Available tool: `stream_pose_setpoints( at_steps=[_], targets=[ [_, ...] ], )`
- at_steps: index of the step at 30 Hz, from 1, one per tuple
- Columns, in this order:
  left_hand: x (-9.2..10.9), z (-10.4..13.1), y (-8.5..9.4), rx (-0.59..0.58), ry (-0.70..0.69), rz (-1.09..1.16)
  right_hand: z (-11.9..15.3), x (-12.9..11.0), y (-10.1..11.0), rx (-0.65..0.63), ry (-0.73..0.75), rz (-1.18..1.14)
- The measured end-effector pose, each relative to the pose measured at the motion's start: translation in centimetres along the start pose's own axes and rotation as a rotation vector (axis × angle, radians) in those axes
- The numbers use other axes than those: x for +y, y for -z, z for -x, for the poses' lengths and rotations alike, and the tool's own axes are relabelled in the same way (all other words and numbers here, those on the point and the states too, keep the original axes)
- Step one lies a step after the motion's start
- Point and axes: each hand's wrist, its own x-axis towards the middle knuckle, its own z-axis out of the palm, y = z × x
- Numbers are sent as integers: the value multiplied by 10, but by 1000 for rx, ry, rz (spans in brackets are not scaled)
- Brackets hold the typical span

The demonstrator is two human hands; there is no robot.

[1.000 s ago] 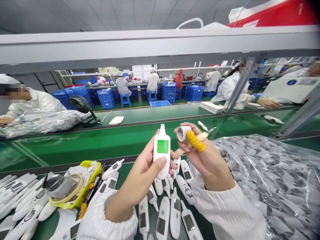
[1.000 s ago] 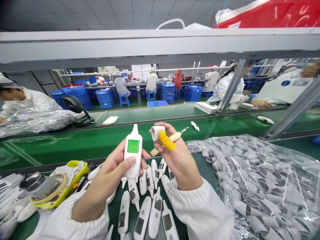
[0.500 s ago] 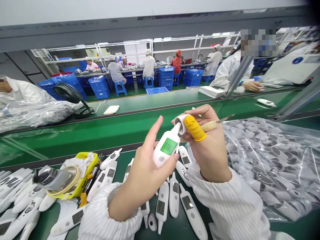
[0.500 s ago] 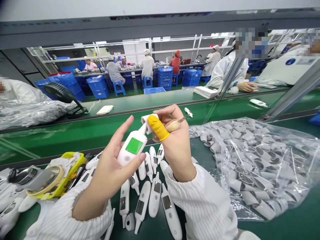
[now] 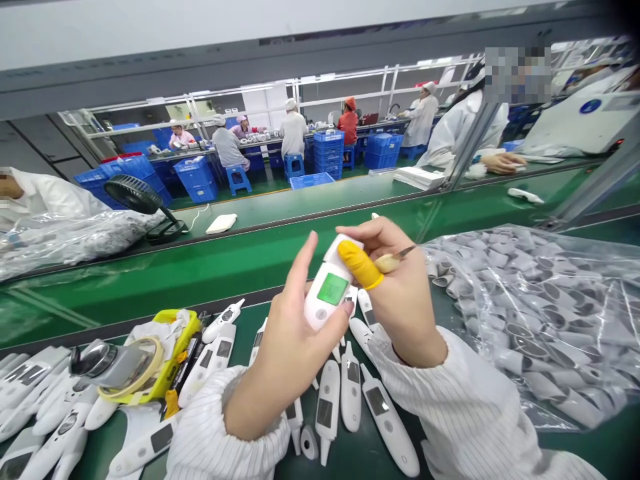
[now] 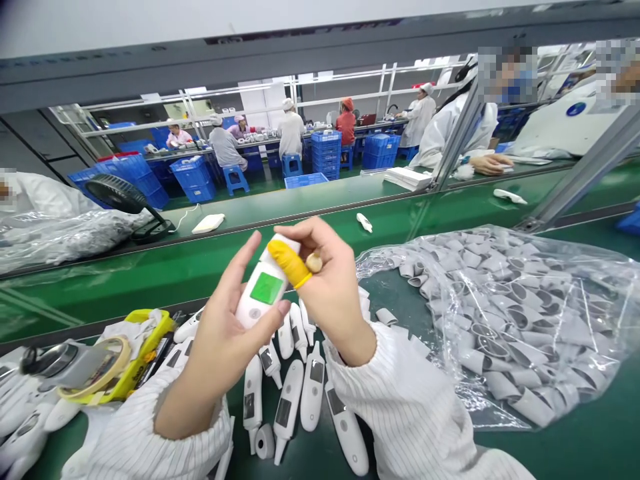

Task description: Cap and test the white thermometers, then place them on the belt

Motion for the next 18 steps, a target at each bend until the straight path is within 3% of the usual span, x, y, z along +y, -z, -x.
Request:
stream_pose_setpoints(
  at_steps=[5,10,18],
  targets=[
    [1,-4,0,41,-49,-78,3,4,-6,-11,47,24],
    [1,-10,-2,147,-54,-401,2,7,-3,28,82,73],
    [-2,-15,-1,86,-84,-487,-3,10,1,21,95,77]
  ],
)
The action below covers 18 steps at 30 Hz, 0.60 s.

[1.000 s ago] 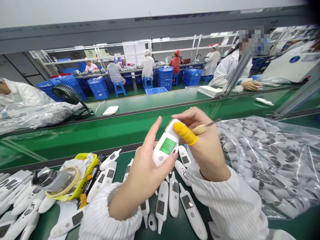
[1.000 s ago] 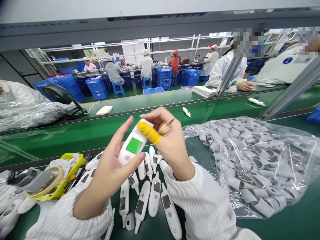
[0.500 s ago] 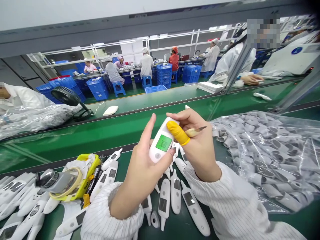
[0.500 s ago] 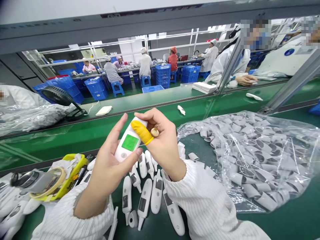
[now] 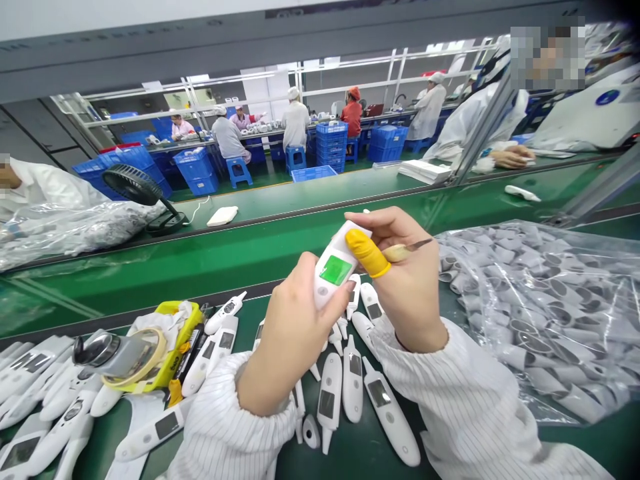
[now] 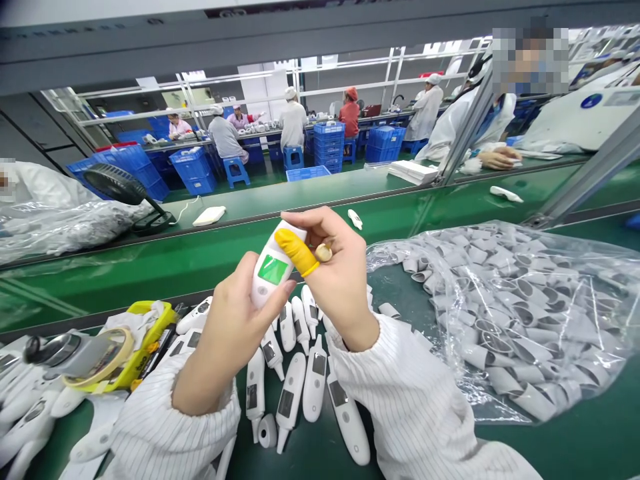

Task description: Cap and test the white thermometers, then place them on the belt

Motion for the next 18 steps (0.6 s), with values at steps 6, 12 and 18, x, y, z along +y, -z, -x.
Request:
stream_pose_setpoints(
  at_steps=[6,12,18],
  targets=[
    [0,1,-2,20,20,26,2,0,-1,-20,-72,-6],
    [-7,-6,3,60,5,119,-8,2,12,-91,-129,68],
    [-24,-21,18,-23,219,769,-11,2,26,-321,-118,368]
  ],
)
